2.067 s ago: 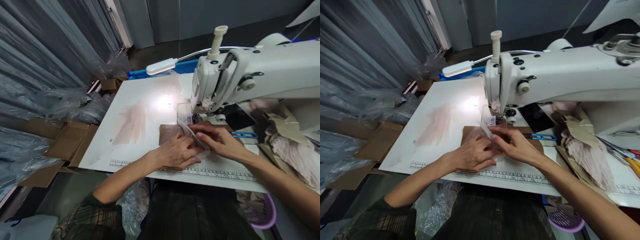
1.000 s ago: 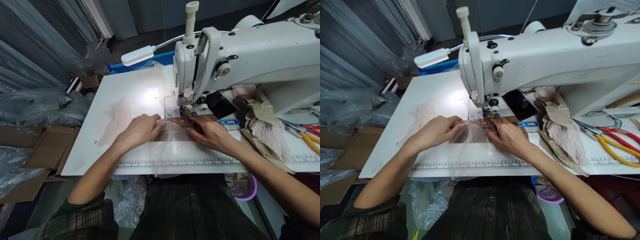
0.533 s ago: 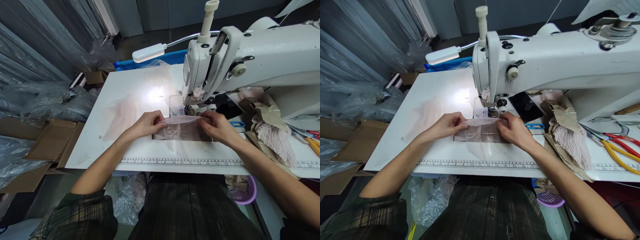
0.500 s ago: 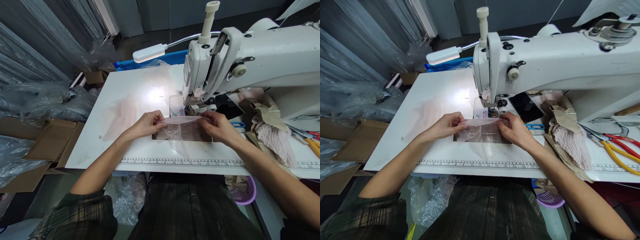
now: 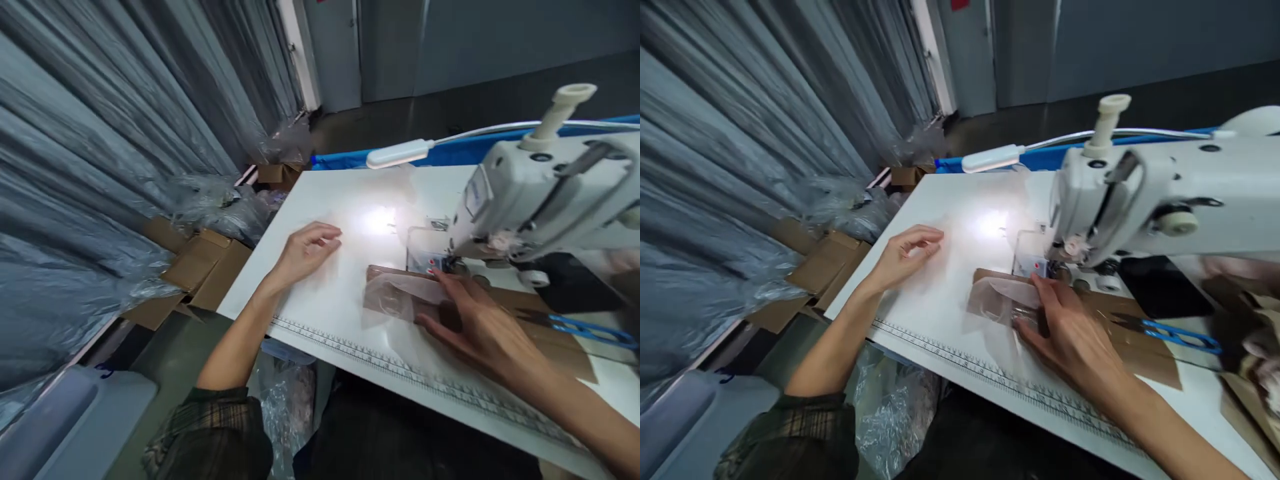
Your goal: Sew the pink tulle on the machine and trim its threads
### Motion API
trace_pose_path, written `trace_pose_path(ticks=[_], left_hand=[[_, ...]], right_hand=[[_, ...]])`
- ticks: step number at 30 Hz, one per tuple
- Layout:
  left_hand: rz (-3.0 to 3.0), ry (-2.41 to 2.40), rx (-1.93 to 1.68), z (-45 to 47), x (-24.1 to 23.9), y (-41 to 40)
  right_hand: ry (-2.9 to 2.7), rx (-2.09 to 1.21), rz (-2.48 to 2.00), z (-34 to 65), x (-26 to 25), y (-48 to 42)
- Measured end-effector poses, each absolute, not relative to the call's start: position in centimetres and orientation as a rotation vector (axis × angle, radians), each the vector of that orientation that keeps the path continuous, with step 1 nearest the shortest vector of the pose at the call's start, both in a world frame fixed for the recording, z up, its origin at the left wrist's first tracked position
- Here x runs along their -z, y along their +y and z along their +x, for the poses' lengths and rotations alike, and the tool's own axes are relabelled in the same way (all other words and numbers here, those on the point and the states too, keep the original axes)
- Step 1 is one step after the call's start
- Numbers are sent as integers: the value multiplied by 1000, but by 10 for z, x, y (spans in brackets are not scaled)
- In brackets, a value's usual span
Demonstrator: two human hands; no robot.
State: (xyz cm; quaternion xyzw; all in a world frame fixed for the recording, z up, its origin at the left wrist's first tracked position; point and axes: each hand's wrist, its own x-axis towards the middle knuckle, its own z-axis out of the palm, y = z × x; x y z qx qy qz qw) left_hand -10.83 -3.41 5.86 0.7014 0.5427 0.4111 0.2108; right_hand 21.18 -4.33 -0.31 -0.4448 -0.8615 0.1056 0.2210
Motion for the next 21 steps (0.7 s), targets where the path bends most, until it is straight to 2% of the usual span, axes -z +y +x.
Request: trace_pose_path(ticks=[3,5,7,11,13,21], left_hand=[[1645,1825,-1528,-153,-56,-27],[1523,1940,-1607,-169,-50,-26],[1599,1947,-1441,-170,-42,-30],[1949,1899,-844,-150,-26,-37],[2007,1979,-769,-143,-20,-37],[1741,2067,-1383,-155,-21,-31]], right_hand=[[-2478,-151,-1000,194,9,-51],[-2577,-92,-846,180,10,-58],[-2647,-40,-753,167,10,-65],[-2721,-2,-738,146,5,-70],[-2757,2,-769,139,2,-68],[-2808,-177,-801,78,-7,-30]])
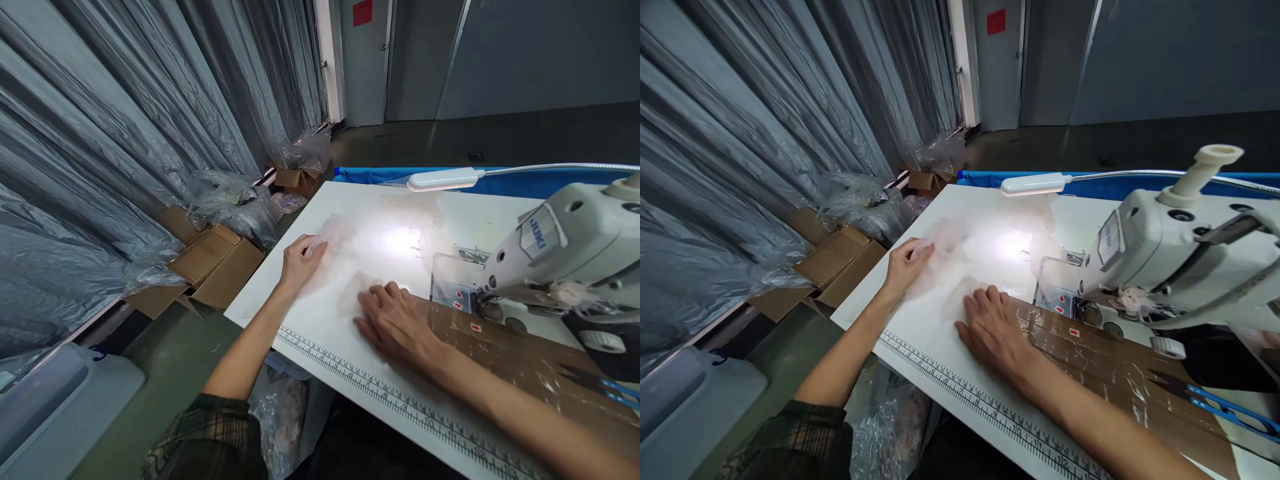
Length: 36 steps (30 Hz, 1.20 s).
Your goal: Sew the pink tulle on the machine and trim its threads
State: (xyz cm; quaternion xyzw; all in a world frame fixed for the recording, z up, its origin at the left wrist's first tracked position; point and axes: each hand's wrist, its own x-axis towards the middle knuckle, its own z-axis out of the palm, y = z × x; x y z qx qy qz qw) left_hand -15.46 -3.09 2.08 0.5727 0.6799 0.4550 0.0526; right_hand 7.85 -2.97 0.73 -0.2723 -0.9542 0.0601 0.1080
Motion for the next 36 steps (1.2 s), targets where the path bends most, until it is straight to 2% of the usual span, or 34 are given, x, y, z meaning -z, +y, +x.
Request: trace_pose_path(ticks=[4,6,8,13,16,20,24,27,31,34,36], left_hand=[[1907,2014,-1509,-146,-25,-39],[1993,1867,-1350,-140,-25,-45],[2097,1703,-1044,-134,-22,-50],[2424,1718,-357,-110,-14,-52],[2493,1856,-182,-97,-11,-41],[2481,1947,-122,-99,-12,-19],[2478,1901,-361,-110,-13,-14],[2381,1854,-875,-118,-16,-22],[1988,2031,-1489,-132,-23,-23],[1771,2132,-1631,-141,-25,-18],[1707,2108,-1576,-143,-24,-17]], right_hand=[[-2669,-493,-812,41,-12,3],[-2525,-665,-843,41,-12,13],[-2384,-685,-874,55,-10,18],[-2351,-356,-817,108,6,13],[-2494,-137,-842,122,16,17],[-2520,87,-1086,117,24,38],[-2386,174,-1291,108,29,58],[-2229,221,-1389,108,34,64],[-1989,145,-1374,116,32,65],[-1966,72,-1198,119,22,59],[-1992,40,-1102,116,14,52]])
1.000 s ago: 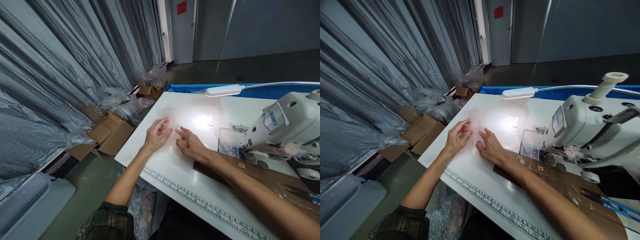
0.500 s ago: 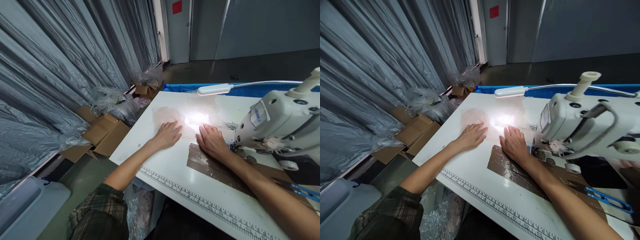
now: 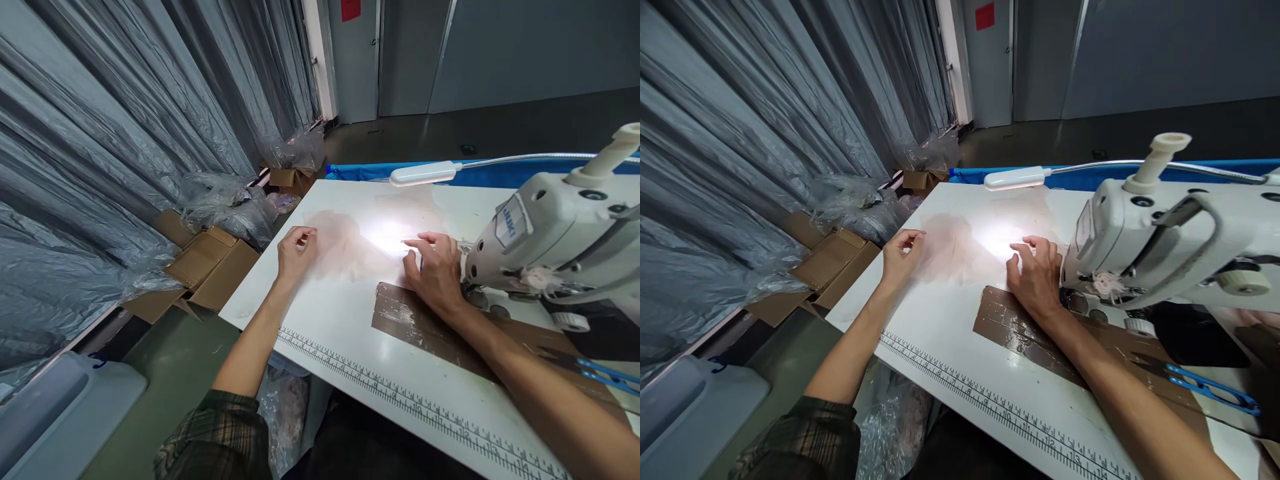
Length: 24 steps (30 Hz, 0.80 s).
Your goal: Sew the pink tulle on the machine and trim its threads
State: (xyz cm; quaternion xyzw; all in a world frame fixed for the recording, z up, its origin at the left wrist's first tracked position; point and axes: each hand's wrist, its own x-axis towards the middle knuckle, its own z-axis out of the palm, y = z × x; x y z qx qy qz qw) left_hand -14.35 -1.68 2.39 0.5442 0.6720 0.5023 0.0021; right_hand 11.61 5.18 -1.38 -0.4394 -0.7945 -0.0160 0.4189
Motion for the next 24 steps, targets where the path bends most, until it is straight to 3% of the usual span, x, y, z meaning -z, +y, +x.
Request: trace_pose_path(ticks=[6,11,14,19,21,24], left_hand=[[1835,1970,-1094,-138,-19,-21],[1675,1905,-1432,-138,-28,-21],[1709,1701,-1507,-122,-34,-30],[2185,1055,-855,-63,-23,-56],[2337,899,-669,-43,-17,-65],[2365,760,-621,-28,-19,-72]], right_hand=[[-2131,-35,-862,100,6,29],[-2324,-165,-776,95,19,21],[-2193,-437,-842,94,16,23],[-1765,-1134,-1129,104,-8,28],[-1746,-1202,-1187,116,-14,24],[-1888,-1045,-1137,140,-14,9]])
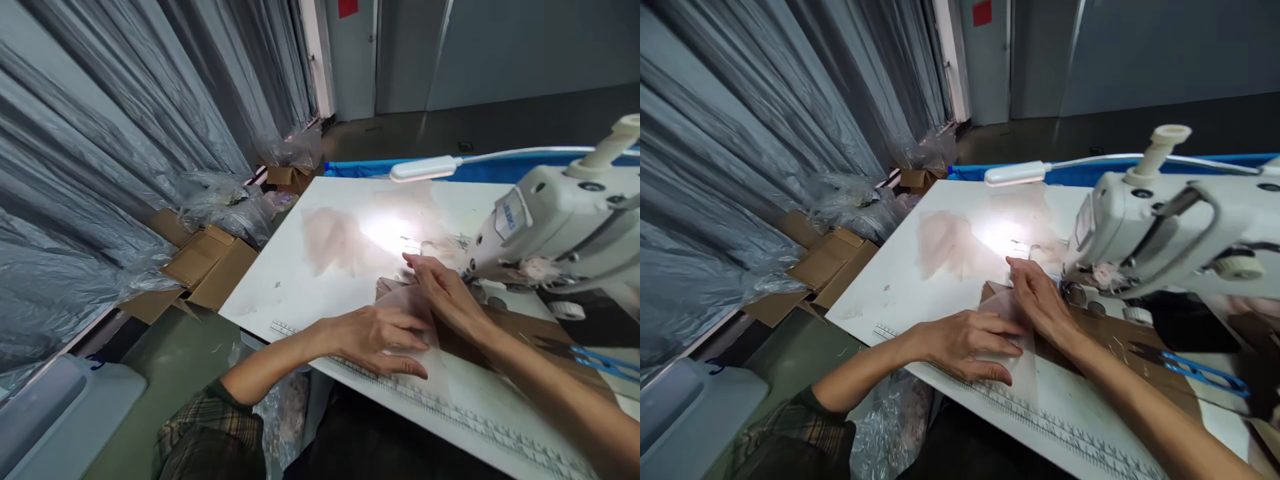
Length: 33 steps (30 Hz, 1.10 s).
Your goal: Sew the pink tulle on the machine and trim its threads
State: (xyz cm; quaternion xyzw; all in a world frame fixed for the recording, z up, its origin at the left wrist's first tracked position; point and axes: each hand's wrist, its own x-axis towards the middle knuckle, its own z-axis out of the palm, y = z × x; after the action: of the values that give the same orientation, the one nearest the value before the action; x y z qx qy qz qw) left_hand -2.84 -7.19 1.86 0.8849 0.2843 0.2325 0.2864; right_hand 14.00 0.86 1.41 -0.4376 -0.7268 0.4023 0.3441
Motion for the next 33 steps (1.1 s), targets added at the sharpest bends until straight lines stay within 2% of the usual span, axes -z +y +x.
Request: trace_pose_path(ticks=[3,7,10,19,24,29,33], left_hand=[[2263,784,-680,-33,-28,-66],[2156,1261,-934,-54,-34,-42],[2150,1489,-890,-61,-28,-29],[2194,1428,-745,-46,-16,-35],[1628,1180,-854,-40,-34,-47],[1120,824,-571,-18,-57,-69],[1139,842,-388,-11,-68,-63]], right_hand=[[-2003,-845,-1037,166,-12,-10],[-2063,-747,-1056,194,-12,-29],[-2078,-746,-1089,208,-12,-36],[-2039,-726,-1073,217,-2,-39],[-1969,-919,-1090,221,1,-40],[-1951,-1355,-793,218,-18,-41],[-1801,-1671,-666,210,-32,-43]])
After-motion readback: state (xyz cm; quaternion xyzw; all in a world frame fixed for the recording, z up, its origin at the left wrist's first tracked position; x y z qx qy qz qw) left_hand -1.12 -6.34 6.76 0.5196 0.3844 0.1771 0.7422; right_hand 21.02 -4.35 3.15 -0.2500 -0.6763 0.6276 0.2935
